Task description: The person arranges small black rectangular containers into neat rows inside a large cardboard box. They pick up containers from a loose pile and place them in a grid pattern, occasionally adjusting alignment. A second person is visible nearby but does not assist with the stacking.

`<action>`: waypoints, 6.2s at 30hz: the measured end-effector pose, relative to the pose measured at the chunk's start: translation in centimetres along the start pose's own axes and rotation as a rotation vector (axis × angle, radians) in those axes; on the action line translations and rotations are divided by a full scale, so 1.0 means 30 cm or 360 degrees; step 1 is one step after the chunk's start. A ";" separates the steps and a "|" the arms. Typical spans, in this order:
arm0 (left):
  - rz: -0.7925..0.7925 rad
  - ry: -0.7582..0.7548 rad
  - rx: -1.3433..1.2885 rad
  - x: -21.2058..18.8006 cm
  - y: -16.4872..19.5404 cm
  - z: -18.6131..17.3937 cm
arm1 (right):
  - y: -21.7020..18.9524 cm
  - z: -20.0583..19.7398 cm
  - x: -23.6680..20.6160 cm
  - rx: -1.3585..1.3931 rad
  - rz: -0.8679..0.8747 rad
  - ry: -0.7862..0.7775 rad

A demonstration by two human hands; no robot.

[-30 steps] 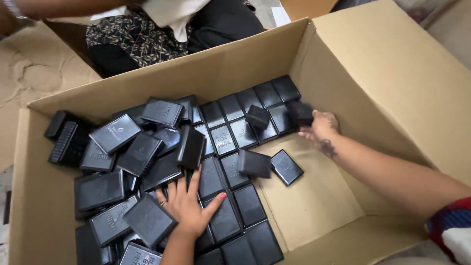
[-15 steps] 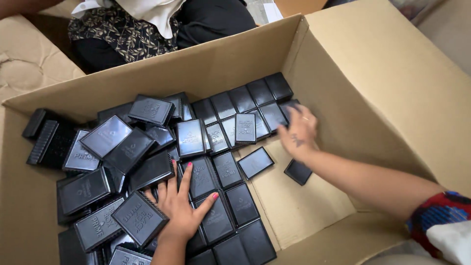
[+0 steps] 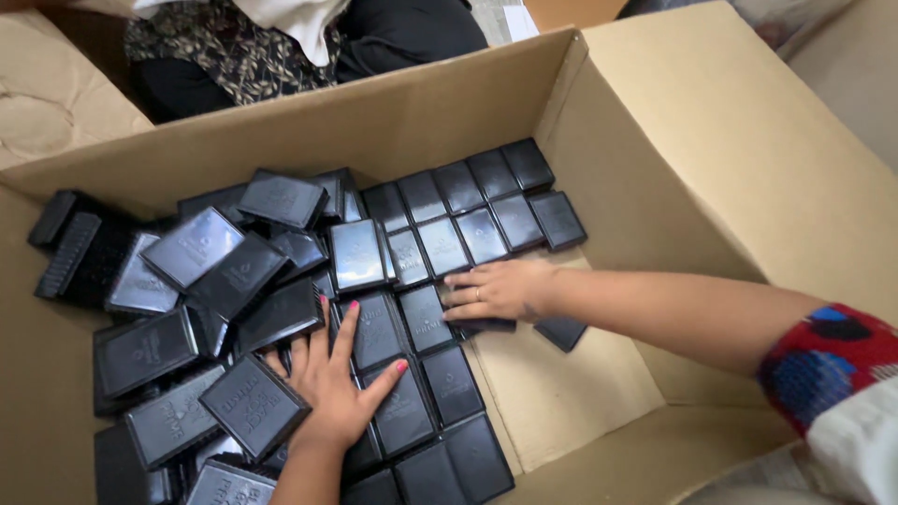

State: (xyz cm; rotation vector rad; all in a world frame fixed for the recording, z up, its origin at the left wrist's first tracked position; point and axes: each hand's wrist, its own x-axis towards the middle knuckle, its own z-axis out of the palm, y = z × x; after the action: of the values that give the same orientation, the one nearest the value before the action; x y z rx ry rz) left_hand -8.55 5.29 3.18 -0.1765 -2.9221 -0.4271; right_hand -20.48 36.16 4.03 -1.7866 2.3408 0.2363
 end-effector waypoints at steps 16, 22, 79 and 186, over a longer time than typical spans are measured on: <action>-0.0011 0.0013 -0.0060 -0.007 0.006 -0.009 | -0.190 -0.063 -0.014 0.0562 0.0818 -0.0388; -0.0018 -0.0025 -0.0022 -0.006 0.004 -0.011 | -0.254 0.023 -0.008 0.0902 0.1709 -0.0546; -0.0337 -0.0244 0.0488 0.180 -0.020 -0.277 | 0.040 0.079 0.288 0.2226 0.1741 0.0834; 0.0150 -0.0439 -0.1071 0.184 0.533 -0.080 | -0.084 -0.043 -0.255 0.3408 0.1100 0.0781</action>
State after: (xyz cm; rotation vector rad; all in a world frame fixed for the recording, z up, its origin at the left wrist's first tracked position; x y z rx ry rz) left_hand -11.25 20.30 10.86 -0.4909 -2.8779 -1.4557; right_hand -16.14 42.34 7.11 0.0899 1.4648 -1.8671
